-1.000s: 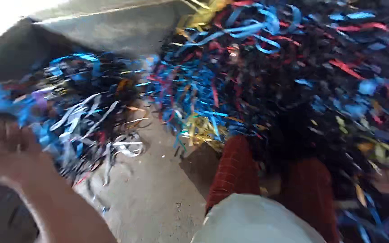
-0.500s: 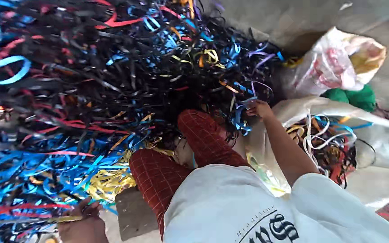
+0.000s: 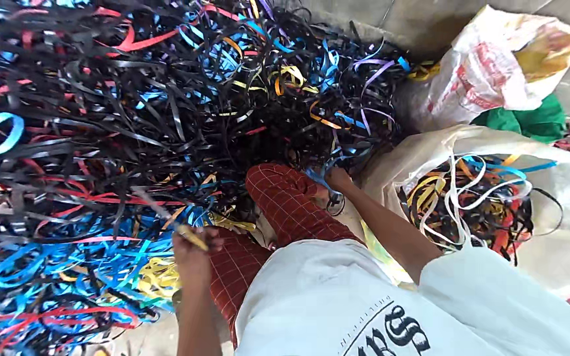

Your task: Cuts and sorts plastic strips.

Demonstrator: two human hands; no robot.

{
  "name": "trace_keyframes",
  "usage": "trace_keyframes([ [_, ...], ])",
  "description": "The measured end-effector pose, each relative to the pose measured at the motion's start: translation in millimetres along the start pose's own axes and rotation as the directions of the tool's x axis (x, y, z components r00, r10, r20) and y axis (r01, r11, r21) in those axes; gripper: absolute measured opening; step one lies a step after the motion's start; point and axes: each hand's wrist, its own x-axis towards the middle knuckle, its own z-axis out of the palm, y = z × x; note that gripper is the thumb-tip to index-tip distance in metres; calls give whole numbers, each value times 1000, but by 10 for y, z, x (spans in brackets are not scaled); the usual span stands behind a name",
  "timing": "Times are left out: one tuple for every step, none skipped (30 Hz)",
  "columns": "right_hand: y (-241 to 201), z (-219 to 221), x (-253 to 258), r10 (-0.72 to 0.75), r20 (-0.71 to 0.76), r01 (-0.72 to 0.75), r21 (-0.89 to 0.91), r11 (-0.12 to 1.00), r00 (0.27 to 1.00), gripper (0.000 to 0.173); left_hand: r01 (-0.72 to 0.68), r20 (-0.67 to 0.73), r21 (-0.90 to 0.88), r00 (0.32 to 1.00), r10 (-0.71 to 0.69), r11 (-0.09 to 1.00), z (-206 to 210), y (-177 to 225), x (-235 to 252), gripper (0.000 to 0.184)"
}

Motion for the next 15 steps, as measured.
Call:
trace_keyframes([
  [-62, -24, -11, -53, -36, 58, 163, 985, 998, 38, 0, 62, -8, 998, 0, 1000, 152, 26, 20, 21],
  [-145, -75, -62, -93, -61, 108, 339, 935, 994, 40, 2, 128, -18, 992, 0, 1000, 301, 59, 25, 21],
  [-250, -143, -169, -133, -75, 152, 507, 849, 988, 41, 16, 193, -37, 981, -9, 999, 441, 86, 21, 21],
  [-343, -206, -293, -192, -104, 215, 621, 754, 976, 41, 41, 257, -61, 966, -24, 997, 569, 105, 15, 21],
  [-422, -263, -411, -262, -140, 286, 672, 683, 955, 39, 73, 319, -87, 947, -41, 994, 685, 128, 8, 19],
  [-504, -321, -543, -322, -171, 350, 671, 654, 931, 36, 103, 372, -101, 926, -59, 990, 785, 155, 0, 19],
  [-612, -392, -704, -368, -192, 402, 629, 666, 910, 35, 130, 410, -106, 909, -76, 986, 877, 200, -6, 21],
  [-730, -458, -876, -412, -201, 450, 554, 700, 889, 33, 159, 434, -111, 896, -96, 981, 966, 266, -8, 24],
  [-835, -481, -1018, -463, -207, 504, 454, 735, 862, 31, 186, 452, -123, 885, -112, 975, 1048, 333, 2, 28],
  [-937, -467, -1142, -520, -190, 552, 348, 757, 833, 30, 207, 469, -143, 875, -117, 968, 1114, 393, 27, 30],
  [-1034, -417, -1267, -582, -155, 602, 230, 765, 798, 31, 223, 481, -165, 869, -119, 961, 1163, 446, 60, 33],
  [-1111, -321, -1388, -657, -125, 668, 111, 735, 744, 31, 236, 478, -187, 870, -121, 954, 1197, 506, 86, 34],
  [-1157, -187, -1485, -739, -112, 745, 18, 667, 664, 30, 239, 461, -213, 879, -118, 947, 1213, 555, 111, 33],
  [-1177, -42, -1550, -811, -117, 814, -35, 580, 573, 27, 241, 442, -242, 890, -114, 940, 1202, 589, 146, 30],
  [-1184, 78, -1598, -859, -127, 861, -59, 505, 495, 23, 236, 426, -268, 899, -105, 934, 1160, 617, 178, 28],
])
